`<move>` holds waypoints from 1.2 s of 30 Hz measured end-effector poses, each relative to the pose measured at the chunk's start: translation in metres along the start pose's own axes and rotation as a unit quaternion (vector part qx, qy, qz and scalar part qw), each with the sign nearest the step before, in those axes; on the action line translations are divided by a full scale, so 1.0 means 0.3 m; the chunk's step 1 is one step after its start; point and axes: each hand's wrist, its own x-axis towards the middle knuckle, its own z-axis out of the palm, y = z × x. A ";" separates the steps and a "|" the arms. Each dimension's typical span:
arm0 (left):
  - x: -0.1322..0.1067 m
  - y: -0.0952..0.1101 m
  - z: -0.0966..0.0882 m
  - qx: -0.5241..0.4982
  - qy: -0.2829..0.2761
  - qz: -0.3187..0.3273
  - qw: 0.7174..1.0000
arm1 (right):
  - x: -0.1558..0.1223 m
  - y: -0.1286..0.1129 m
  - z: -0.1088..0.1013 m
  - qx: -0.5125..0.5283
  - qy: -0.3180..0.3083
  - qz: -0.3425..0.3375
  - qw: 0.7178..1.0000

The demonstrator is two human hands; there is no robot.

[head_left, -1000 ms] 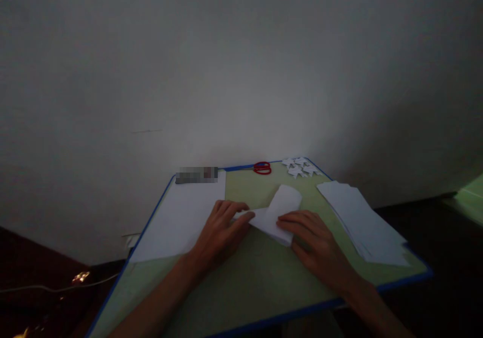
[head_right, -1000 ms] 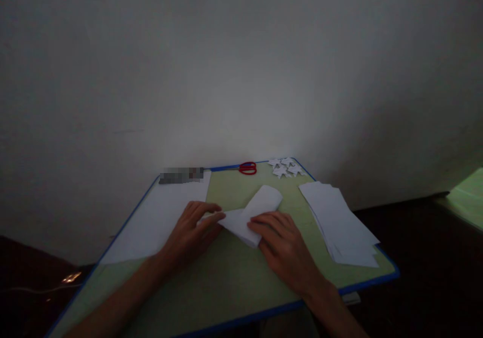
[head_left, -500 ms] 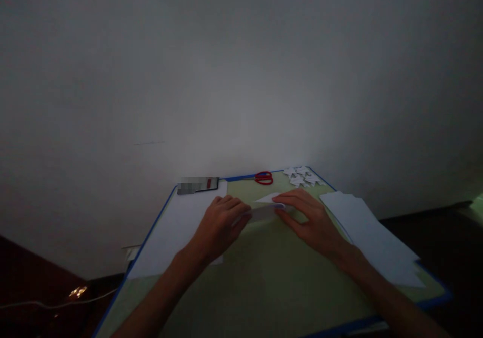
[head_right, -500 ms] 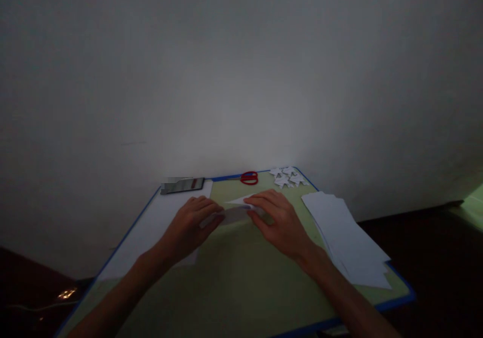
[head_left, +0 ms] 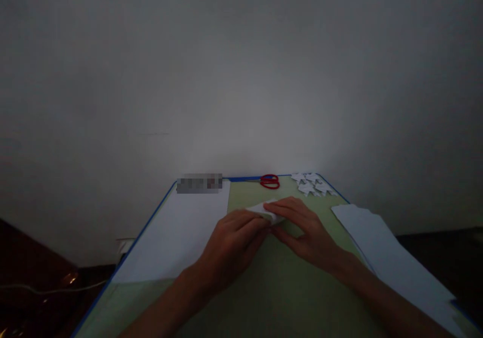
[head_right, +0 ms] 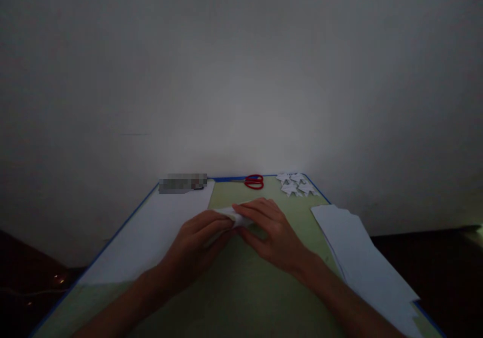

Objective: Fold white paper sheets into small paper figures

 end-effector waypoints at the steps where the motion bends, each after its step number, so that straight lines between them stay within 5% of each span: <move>1: -0.009 0.005 0.004 0.000 -0.003 -0.001 1.000 | -0.008 0.000 -0.001 0.003 0.002 -0.002 1.000; 25: -0.026 0.030 0.001 -0.025 0.010 0.028 0.999 | -0.027 -0.021 -0.031 -0.071 -0.009 -0.066 0.995; 28: -0.004 -0.002 -0.044 -0.057 0.021 -0.028 0.998 | -0.024 -0.008 -0.034 -0.089 0.020 -0.051 0.995; 33: 0.017 -0.118 -0.104 -0.089 -0.016 -0.230 0.969 | -0.013 0.012 -0.050 -0.090 0.033 -0.014 0.995; 36: -0.005 -0.171 -0.093 -0.055 -0.100 -0.223 0.968 | -0.029 0.002 -0.069 -0.082 -0.001 -0.003 0.997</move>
